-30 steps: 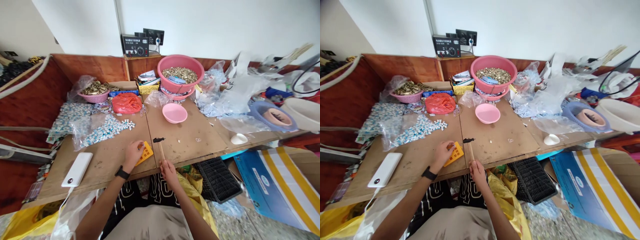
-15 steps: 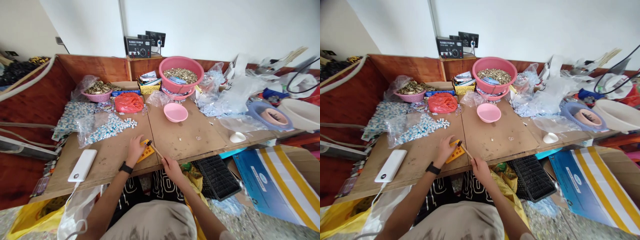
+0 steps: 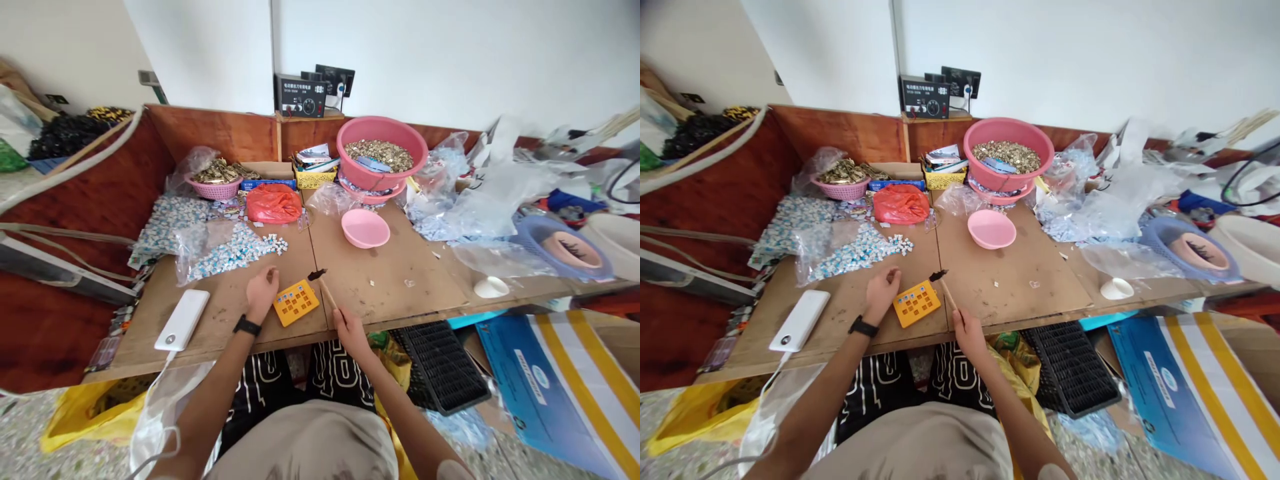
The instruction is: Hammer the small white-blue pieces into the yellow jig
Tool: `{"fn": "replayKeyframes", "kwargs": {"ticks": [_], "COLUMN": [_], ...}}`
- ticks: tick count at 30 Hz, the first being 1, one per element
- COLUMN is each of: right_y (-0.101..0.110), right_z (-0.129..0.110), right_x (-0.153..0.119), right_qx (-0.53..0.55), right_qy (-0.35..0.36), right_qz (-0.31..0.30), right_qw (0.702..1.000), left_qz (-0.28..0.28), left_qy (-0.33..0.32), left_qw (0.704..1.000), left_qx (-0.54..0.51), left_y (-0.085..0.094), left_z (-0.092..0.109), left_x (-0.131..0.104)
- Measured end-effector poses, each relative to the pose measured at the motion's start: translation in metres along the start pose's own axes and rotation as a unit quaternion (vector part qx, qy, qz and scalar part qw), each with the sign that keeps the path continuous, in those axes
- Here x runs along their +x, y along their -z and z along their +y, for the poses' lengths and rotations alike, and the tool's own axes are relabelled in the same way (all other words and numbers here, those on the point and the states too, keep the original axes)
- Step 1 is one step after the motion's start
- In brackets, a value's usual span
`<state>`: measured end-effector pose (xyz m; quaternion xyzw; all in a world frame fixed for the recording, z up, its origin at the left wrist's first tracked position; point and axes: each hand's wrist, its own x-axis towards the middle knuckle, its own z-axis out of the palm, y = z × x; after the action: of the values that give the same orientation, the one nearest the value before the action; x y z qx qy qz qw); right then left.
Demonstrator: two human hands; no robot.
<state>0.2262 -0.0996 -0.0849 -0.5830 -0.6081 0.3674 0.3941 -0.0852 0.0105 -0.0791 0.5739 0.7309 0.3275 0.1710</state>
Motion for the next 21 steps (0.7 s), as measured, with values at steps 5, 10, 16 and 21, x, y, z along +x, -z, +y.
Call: {"fn": "replayKeyframes", "kwargs": {"ticks": [5, 10, 16, 21], "right_y": [-0.007, -0.003, 0.000, 0.002], "right_z": [0.003, -0.002, -0.001, -0.005], "right_x": [0.009, 0.014, 0.011, 0.008], "right_qx": [0.172, 0.228, 0.214, 0.212], "right_qy": [-0.158, -0.190, -0.174, -0.176], "right_qz": [0.005, -0.002, -0.010, -0.002], "right_qw": [0.972, 0.955, 0.961, 0.961], "left_qz": [0.009, -0.021, -0.025, -0.012], "left_qy": [-0.037, -0.091, -0.106, -0.126], "left_qw": [0.999, 0.994, 0.993, 0.992], "left_qx": [0.028, 0.050, 0.040, -0.026], "left_y": [-0.008, -0.021, -0.023, -0.004], "left_z": [0.018, 0.021, 0.014, 0.017], "left_x": [0.070, 0.091, 0.086, 0.060]}}
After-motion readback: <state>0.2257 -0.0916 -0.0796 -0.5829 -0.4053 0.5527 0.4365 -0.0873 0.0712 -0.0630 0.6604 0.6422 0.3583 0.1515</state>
